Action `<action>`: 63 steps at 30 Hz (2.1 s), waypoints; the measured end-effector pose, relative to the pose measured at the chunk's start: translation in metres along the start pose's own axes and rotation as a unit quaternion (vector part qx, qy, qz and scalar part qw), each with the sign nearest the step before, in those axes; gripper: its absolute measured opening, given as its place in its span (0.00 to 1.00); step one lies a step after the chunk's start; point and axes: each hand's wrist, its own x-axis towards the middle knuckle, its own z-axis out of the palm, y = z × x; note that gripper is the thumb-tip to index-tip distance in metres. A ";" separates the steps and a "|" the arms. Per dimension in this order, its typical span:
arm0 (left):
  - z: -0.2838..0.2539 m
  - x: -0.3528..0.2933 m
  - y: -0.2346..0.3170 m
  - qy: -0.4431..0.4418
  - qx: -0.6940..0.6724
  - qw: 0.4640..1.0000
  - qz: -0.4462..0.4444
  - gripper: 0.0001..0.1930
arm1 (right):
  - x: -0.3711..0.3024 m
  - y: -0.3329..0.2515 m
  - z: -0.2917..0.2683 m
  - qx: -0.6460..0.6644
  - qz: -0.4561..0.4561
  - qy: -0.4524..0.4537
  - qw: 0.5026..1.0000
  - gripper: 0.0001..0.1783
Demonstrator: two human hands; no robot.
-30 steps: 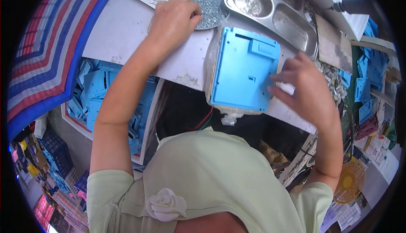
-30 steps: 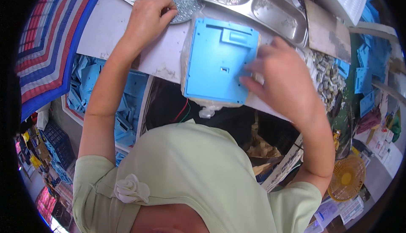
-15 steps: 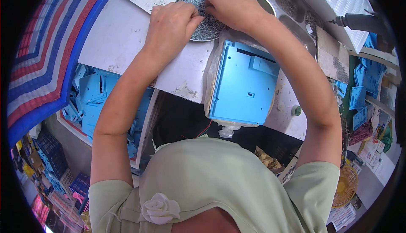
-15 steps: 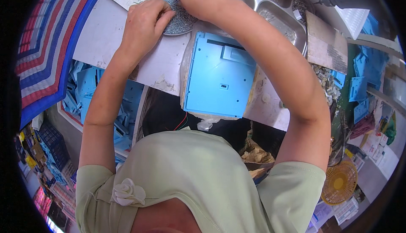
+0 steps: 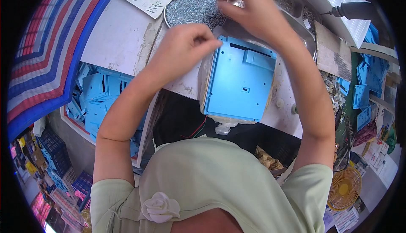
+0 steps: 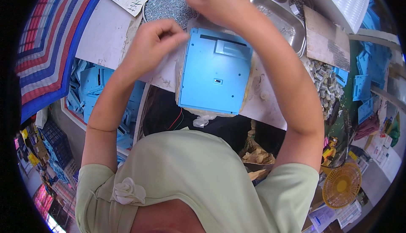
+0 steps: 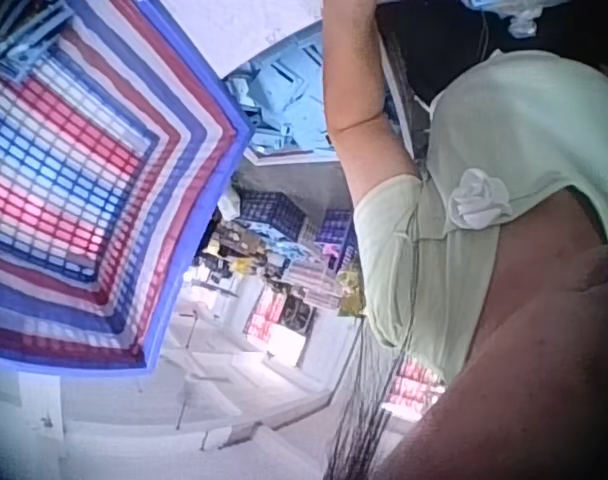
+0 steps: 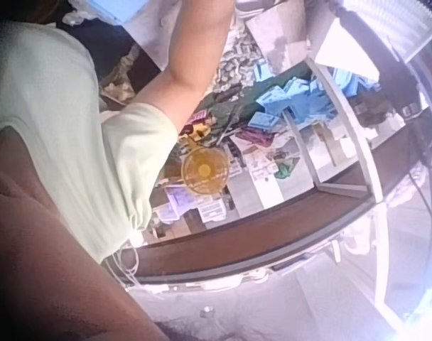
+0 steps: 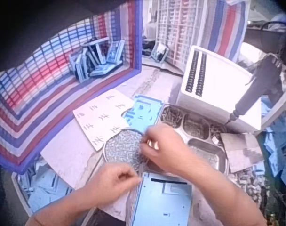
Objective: Assembling an electronic device by soldering components, installing a PCB, and securing the plastic casing with screws.
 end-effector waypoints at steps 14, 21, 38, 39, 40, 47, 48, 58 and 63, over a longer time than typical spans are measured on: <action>0.007 0.013 0.020 -0.047 0.224 0.968 0.102 0.15 | -0.136 0.028 -0.047 0.235 0.229 0.045 0.944 0.09; 0.000 0.015 0.014 -0.080 0.122 0.989 0.039 0.15 | -0.125 0.035 -0.046 0.173 0.247 -0.011 0.953 0.08; -0.034 0.045 -0.046 0.080 0.428 0.893 0.116 0.08 | 0.039 0.009 0.038 -0.357 -0.130 -0.102 0.919 0.10; -0.033 0.044 -0.044 0.083 0.423 0.896 0.110 0.07 | 0.046 0.007 0.035 -0.347 -0.104 -0.124 0.924 0.10; -0.032 0.044 -0.044 0.075 0.428 0.894 0.112 0.08 | 0.051 0.006 0.034 -0.338 -0.076 -0.144 0.927 0.10; -0.029 0.055 -0.048 0.072 0.433 0.888 0.133 0.08 | 0.066 0.020 0.044 -0.377 -0.079 -0.103 0.917 0.14; -0.029 0.056 -0.046 0.078 0.440 0.885 0.132 0.08 | 0.067 0.017 0.045 -0.381 -0.076 -0.099 0.916 0.15; -0.024 0.056 -0.039 0.139 0.317 0.919 0.189 0.06 | 0.039 0.039 0.035 -0.332 -0.092 0.067 0.936 0.11; 0.005 0.011 0.014 0.093 0.195 0.955 0.202 0.04 | 0.022 0.027 0.013 -0.244 -0.099 0.115 0.958 0.08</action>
